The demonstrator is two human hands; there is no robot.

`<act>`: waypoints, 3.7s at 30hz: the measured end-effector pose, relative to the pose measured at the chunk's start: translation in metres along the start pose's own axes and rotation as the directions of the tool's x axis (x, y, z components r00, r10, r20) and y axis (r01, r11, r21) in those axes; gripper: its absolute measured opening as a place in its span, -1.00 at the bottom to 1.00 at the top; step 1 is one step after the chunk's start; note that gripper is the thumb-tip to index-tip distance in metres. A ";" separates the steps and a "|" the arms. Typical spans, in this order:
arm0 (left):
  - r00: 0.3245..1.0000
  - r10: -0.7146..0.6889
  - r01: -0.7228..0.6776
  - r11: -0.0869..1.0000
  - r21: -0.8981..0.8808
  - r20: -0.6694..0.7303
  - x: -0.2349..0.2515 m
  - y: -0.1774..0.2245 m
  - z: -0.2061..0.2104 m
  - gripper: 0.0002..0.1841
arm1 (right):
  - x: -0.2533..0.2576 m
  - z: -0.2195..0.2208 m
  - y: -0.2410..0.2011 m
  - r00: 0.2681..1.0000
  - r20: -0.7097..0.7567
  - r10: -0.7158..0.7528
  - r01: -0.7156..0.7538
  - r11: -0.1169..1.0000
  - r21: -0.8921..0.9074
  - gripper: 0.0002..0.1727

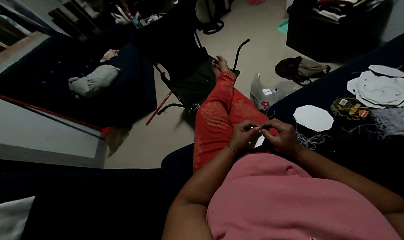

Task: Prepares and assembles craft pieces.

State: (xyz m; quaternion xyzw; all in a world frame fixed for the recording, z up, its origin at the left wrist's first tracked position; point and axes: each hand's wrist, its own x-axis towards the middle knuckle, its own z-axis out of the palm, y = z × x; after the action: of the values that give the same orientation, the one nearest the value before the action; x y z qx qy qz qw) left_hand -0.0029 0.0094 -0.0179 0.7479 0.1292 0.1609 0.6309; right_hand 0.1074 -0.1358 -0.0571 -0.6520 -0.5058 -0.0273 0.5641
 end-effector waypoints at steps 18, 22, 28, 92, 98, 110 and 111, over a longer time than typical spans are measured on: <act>0.998 -0.065 0.059 0.928 0.368 0.003 -0.001 0.014 0.002 -0.78 | 0.018 -0.022 -0.011 0.923 0.186 0.337 -0.384 0.757 0.529 -0.84; 0.938 0.267 -0.333 0.873 0.356 0.222 -0.003 0.018 0.016 -0.82 | 0.024 -0.030 -0.020 0.752 0.386 0.535 -0.642 0.727 0.243 -0.57; 0.848 0.338 -0.481 0.814 0.326 0.408 0.006 0.021 0.019 -0.72 | 0.028 -0.073 -0.008 0.778 0.376 0.504 -0.592 0.789 0.167 -0.57; 0.955 -0.200 0.139 0.954 0.265 0.218 0.013 0.017 0.009 -0.56 | 0.004 -0.099 0.030 0.862 -0.070 0.503 -0.504 0.864 -0.003 -0.69; 0.983 -0.032 0.033 0.999 -0.005 0.182 0.010 0.018 0.012 -0.71 | 0.014 -0.072 -0.002 0.861 -0.024 0.508 -0.479 0.826 0.297 -0.73; 0.992 -0.096 0.106 0.985 -0.137 0.081 0.006 0.013 0.004 -0.91 | 0.012 -0.050 -0.010 0.837 0.164 0.522 -0.538 0.729 0.423 -0.60; 0.992 -0.100 0.110 0.984 -0.143 0.077 0.006 0.012 0.004 -0.92 | 0.011 -0.050 -0.011 0.828 0.155 0.539 -0.547 0.713 0.438 -0.62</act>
State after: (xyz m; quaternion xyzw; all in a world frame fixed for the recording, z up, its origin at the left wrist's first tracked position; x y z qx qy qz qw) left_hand 0.0042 0.0056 -0.0061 0.6966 0.1345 0.1105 0.6960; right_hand 0.1320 -0.1681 -0.0244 -0.6171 -0.2879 0.2664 0.6821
